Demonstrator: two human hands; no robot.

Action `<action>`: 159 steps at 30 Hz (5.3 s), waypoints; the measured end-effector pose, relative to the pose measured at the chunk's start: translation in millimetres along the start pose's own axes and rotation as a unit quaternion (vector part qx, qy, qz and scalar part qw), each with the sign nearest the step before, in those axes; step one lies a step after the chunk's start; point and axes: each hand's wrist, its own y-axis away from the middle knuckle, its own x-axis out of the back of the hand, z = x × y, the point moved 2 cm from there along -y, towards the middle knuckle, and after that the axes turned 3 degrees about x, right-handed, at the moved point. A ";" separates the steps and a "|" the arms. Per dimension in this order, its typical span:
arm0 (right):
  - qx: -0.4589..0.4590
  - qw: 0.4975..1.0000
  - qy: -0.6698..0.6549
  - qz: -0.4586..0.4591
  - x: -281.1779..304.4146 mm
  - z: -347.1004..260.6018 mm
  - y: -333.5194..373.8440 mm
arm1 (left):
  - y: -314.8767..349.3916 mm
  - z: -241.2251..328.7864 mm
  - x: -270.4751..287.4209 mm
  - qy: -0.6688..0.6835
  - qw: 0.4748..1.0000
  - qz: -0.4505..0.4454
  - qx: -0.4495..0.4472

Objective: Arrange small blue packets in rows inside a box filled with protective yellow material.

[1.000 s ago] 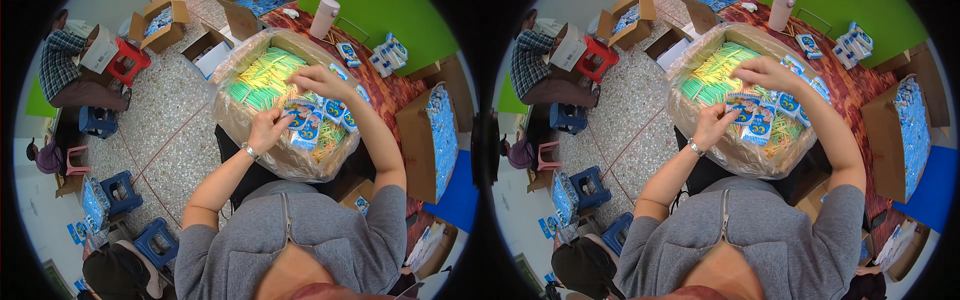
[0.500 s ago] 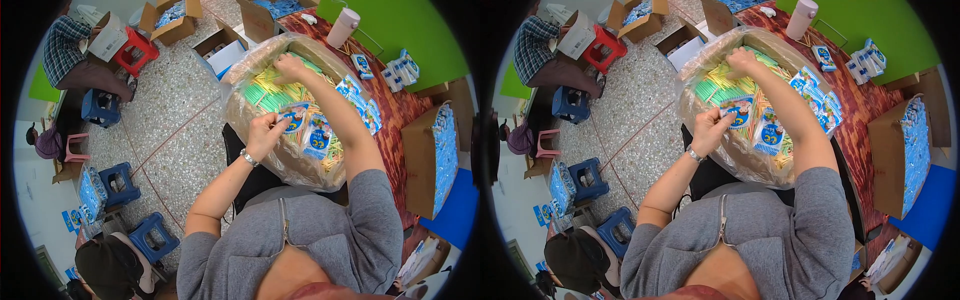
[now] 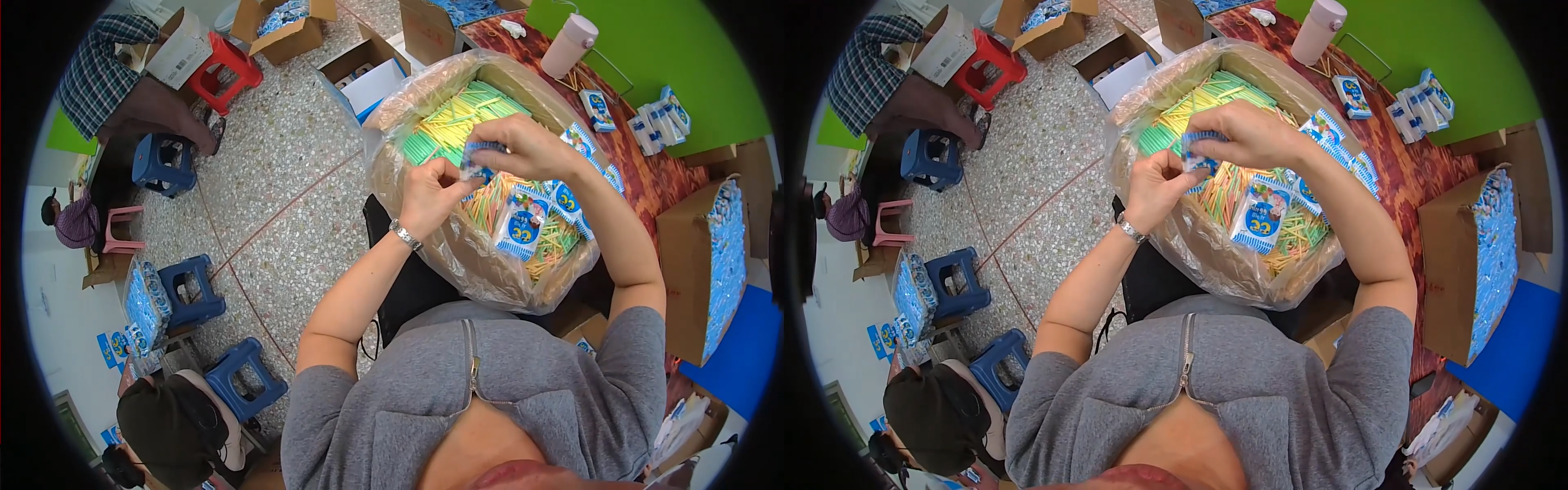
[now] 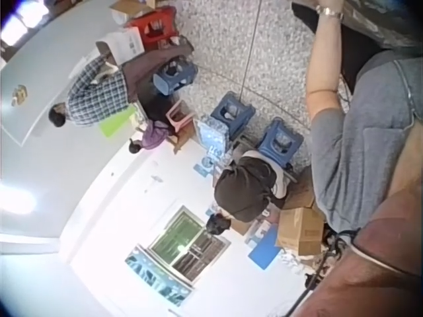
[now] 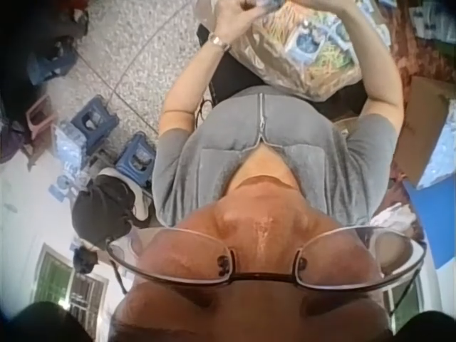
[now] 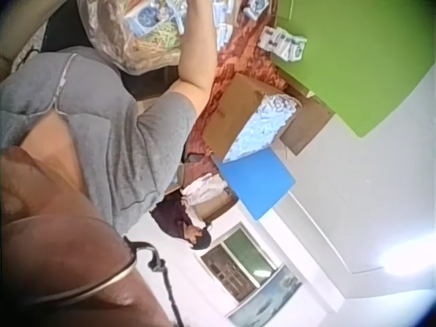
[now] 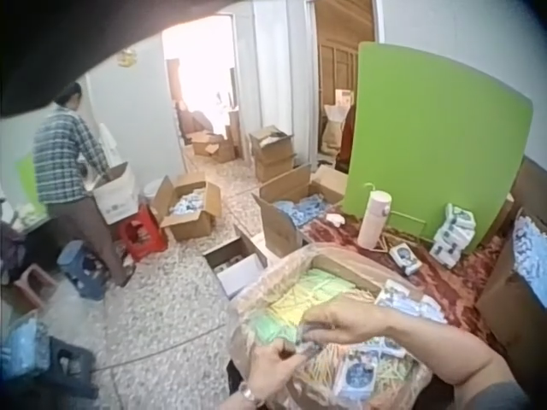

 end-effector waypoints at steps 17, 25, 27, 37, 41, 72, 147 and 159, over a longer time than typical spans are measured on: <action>-0.051 0.946 0.318 -0.023 -54.2 140.0 -64.1 | 19.0 4.0 -13.7 -0.067 0.995 -0.040 -0.065; -0.134 0.914 0.381 -0.030 -56.0 129.7 -71.4 | 14.6 2.6 -13.9 -0.064 0.995 -0.050 -0.054; -0.138 0.919 0.367 -0.043 -53.0 122.3 -72.6 | 14.9 0.3 -13.2 -0.066 0.995 -0.047 -0.055; -0.236 0.932 0.270 0.044 -36.5 147.6 -58.1 | 15.0 0.9 -13.4 -0.064 0.995 -0.048 -0.061; -0.284 0.920 0.270 0.000 -47.5 139.7 -70.4 | 15.0 -0.7 -12.8 -0.061 0.995 -0.047 -0.061; -0.170 0.909 0.380 0.013 -59.3 108.2 -63.0 | 11.7 -7.3 -10.0 -0.072 0.995 -0.053 -0.048; -0.255 0.916 0.044 -0.307 73.8 -23.9 22.1 | -9.5 41.0 -13.4 -0.264 0.910 0.057 -0.316; -0.252 0.894 0.109 -0.355 62.4 -23.4 29.6 | -8.9 41.6 -33.1 -0.241 0.920 -0.009 -0.310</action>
